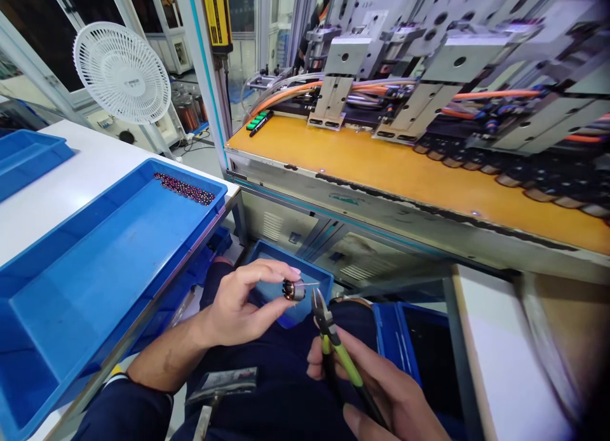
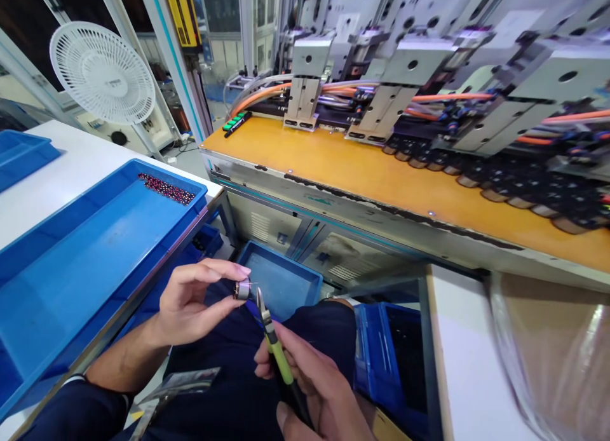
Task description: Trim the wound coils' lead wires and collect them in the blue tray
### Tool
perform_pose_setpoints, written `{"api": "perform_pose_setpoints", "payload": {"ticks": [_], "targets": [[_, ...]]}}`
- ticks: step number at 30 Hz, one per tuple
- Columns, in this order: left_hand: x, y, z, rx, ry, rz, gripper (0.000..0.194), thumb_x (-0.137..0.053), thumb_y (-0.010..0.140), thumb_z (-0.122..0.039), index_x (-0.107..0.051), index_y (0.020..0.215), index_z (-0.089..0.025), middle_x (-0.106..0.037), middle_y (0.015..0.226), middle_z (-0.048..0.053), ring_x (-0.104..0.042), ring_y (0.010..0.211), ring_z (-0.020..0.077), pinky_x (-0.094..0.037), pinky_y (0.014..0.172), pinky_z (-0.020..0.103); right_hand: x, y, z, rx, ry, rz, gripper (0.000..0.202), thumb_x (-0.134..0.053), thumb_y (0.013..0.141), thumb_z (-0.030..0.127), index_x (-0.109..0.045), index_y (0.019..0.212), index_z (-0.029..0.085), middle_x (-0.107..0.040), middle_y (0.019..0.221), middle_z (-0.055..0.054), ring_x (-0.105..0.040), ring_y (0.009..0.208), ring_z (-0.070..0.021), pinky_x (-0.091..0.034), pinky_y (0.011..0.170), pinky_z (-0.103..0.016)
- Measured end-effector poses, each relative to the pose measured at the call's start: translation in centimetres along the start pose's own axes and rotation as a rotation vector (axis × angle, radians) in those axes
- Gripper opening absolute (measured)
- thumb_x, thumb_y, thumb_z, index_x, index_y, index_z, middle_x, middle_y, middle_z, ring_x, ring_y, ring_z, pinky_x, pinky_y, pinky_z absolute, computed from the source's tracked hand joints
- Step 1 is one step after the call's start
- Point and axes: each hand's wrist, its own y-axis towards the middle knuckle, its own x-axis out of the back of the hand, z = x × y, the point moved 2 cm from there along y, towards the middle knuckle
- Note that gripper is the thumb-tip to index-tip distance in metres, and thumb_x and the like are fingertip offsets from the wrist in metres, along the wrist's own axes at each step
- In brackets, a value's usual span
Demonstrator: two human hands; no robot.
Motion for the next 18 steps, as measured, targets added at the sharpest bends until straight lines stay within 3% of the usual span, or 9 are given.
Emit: {"api": "perform_pose_setpoints", "payload": {"ticks": [7, 18], "targets": [[0.2, -0.2, 0.0, -0.025, 0.007, -0.003, 0.056, -0.066, 0.074, 0.008, -0.049, 0.12, -0.019, -0.07, 0.11, 0.011, -0.068, 0.106, 0.0244, -0.059, 0.093, 0.045, -0.3, 0.1, -0.2, -0.026, 0.043, 0.03, 0.064, -0.051, 0.085, 0.008, -0.045, 0.142, 0.035, -0.061, 0.122, -0.008, -0.063, 0.108, -0.0199, -0.047, 0.103, -0.038], [0.2, 0.0, -0.1, -0.026, 0.018, -0.018, 0.052, -0.065, 0.075, 0.008, -0.051, 0.117, -0.02, -0.072, 0.106, 0.009, -0.07, 0.104, 0.0237, -0.06, 0.093, 0.045, -1.1, 0.7, 0.4, -0.038, 0.131, 0.014, 0.065, -0.052, 0.082, 0.004, -0.051, 0.137, 0.04, -0.064, 0.109, -0.005, -0.065, 0.089, -0.0163, -0.054, 0.086, -0.034]]}}
